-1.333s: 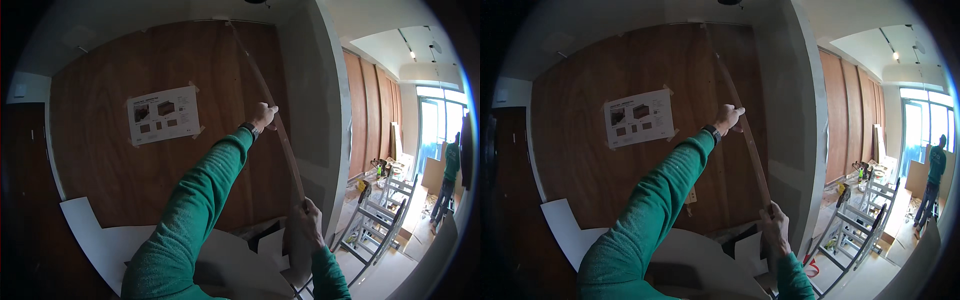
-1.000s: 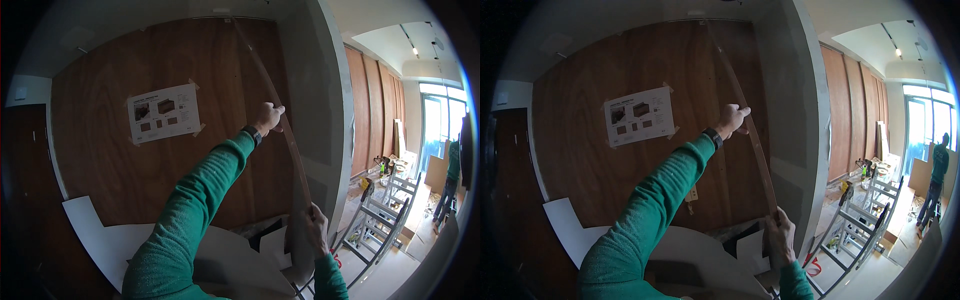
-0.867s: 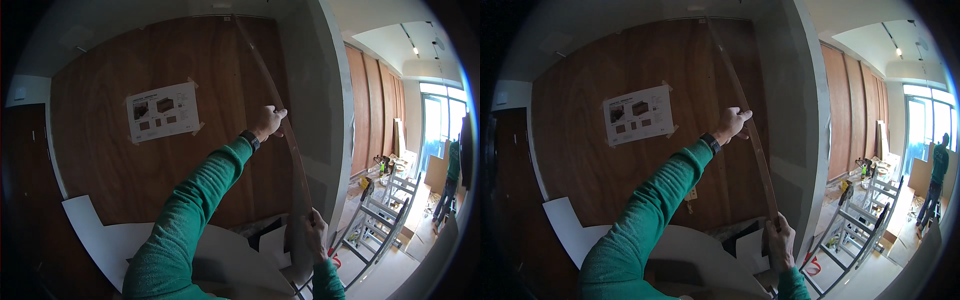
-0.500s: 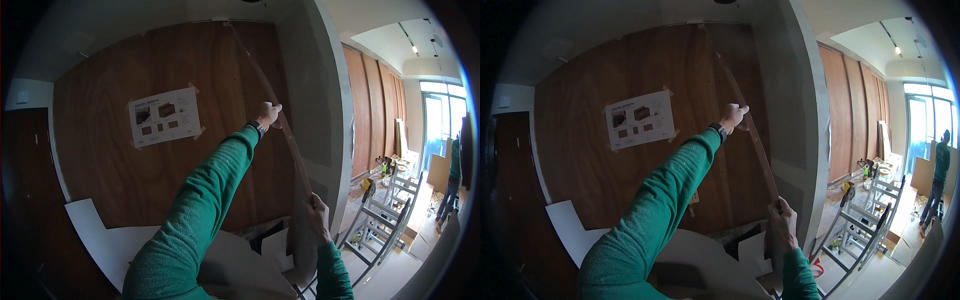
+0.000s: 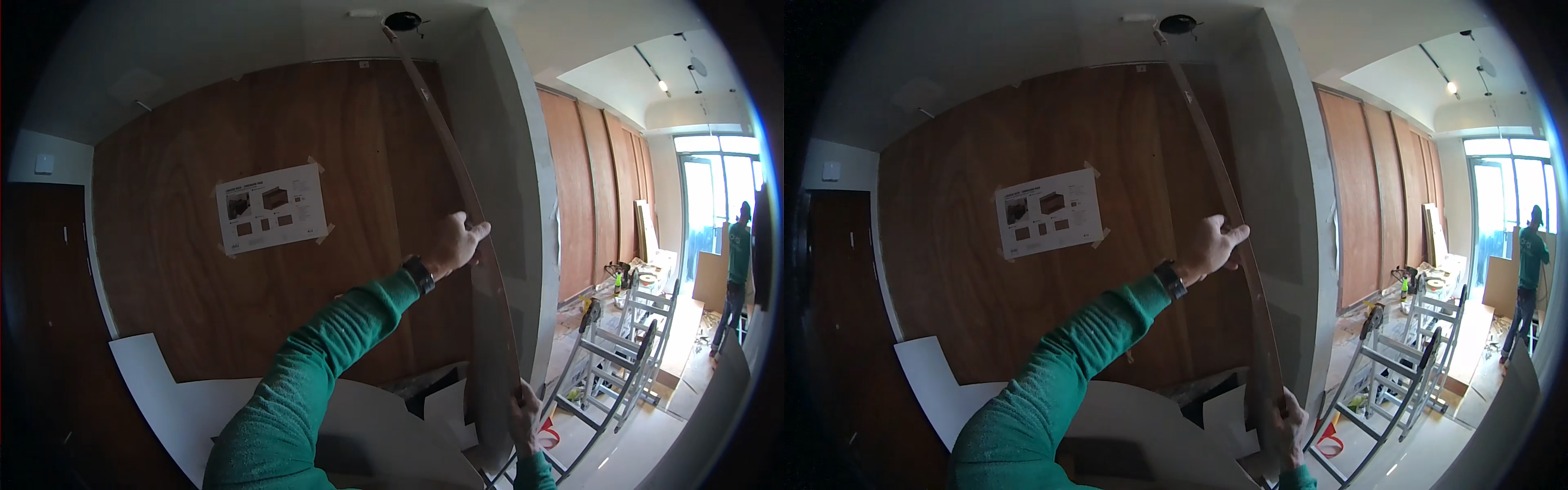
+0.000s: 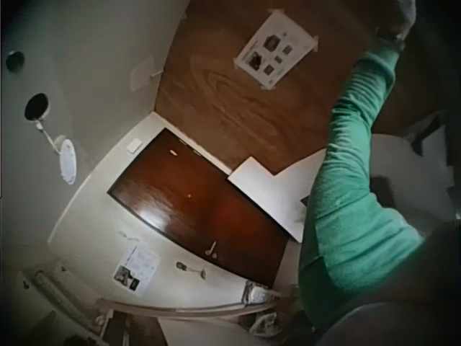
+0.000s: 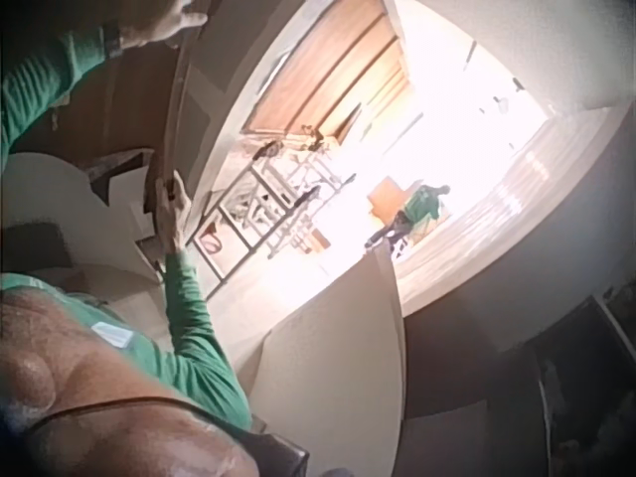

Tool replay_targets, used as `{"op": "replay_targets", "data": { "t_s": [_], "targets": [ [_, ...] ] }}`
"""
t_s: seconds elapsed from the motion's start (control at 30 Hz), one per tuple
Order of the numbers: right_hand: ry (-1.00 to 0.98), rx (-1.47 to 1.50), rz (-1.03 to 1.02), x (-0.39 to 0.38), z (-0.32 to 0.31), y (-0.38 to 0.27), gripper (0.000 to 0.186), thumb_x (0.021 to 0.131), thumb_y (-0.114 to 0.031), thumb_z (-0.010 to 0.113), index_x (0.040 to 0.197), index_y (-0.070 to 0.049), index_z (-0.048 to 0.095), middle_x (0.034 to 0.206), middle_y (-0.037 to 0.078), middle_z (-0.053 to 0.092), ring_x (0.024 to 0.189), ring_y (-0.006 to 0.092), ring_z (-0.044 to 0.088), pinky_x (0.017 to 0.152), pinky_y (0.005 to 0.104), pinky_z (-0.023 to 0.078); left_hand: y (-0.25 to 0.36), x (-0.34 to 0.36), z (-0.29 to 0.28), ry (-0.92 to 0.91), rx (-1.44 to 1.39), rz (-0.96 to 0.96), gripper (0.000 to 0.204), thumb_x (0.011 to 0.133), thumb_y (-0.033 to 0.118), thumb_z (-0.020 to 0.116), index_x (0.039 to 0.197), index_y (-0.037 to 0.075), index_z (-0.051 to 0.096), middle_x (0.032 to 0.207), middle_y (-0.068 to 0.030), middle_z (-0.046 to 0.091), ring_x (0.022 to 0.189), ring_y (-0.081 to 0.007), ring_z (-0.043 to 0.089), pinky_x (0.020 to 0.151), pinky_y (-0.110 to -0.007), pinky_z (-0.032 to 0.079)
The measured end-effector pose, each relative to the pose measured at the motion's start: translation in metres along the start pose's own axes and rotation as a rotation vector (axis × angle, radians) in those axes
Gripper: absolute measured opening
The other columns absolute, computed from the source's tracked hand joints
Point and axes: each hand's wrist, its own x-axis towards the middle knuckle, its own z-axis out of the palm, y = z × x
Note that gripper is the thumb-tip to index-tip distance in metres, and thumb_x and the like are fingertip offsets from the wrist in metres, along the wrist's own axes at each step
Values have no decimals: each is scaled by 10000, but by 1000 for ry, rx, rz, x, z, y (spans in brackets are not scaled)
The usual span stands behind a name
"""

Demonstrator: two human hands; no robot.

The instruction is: The person uses a paint roller on an extension pole to apply white paint to the ceiling. They repeatedly dip the roller into a paint can on the floor and roll it across the ceiling surface in long strokes.

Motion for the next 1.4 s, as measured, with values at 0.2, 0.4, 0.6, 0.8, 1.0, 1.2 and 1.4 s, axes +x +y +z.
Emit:
{"op": "replay_targets", "data": {
  "t_s": [0.2, 0.4, 0.6, 0.8, 1.0, 1.2, 1.4],
  "targets": [
    [56, 39, -18, -50, -31, 19, 326, 873, -56, 630, 1193, -14, 681, 730, -22, 561, 623, 49, 466, 541, 252, 386, 28, -49, 31, -62, -19, 36, 451, 981, 307, 706, 1139, -105, 611, 934, -127, 689, 732, -166, 701, 553, -284, 630],
    [63, 105, -133, -98, -54, 42, 381, 964, -157, 609, 1306, 10, 604, 974, 112, 661, 937, 232, 625, 838, 367, 498, 65, -97, 43, -76, 127, 94, 444, 970, 371, 725, 1119, -36, 630, 896, -107, 716, 641, -146, 713, 533, -267, 569],
    [6, 21, -9, -131, -83, 35, 300, 928, -101, 587, 1195, 30, 623, 950, 121, 641, 864, 226, 594, 791, 369, 484, 92, -130, 61, -106, 24, 191, 460, 948, 407, 747, 1053, -20, 611, 825, -116, 715, 599, -146, 705, 518, -280, 563],
    [111, 35, -26, -152, -92, 26, 255, 933, -89, 578, 1154, 29, 621, 938, 110, 638, 868, 207, 591, 775, 339, 481, 122, -153, 71, -176, 100, 256, 439, 951, 396, 743, 1045, -10, 603, 786, -129, 720, 612, -160, 715, 539, -272, 576],
    [115, 173, 13, -161, -98, 34, 249, 962, -106, 597, 1179, 11, 636, 957, 91, 648, 856, 182, 564, 767, 343, 478, 140, -165, 77, -216, 84, 340, 417, 960, 301, 746, 1083, -71, 603, 725, -150, 693, 621, -193, 707, 537, -320, 523],
    [167, -53, -26, -163, -103, 59, 233, 991, -212, 662, 1103, -8, 659, 859, 49, 637, 757, 157, 536, 691, 336, 470, 143, -167, 86, -259, 51, 372, 403, 961, 278, 741, 1094, -76, 599, 695, -142, 701, 590, -196, 706, 521, -331, 515],
    [219, -104, -74, -151, -109, 64, 188, 985, -192, 672, 1061, -21, 661, 778, 23, 560, 695, 139, 478, 620, 323, 427, 142, -158, 96, -308, -11, 333, 396, 979, 288, 719, 1111, -55, 570, 698, -136, 698, 586, -184, 706, 529, -306, 537]
  ]
}}
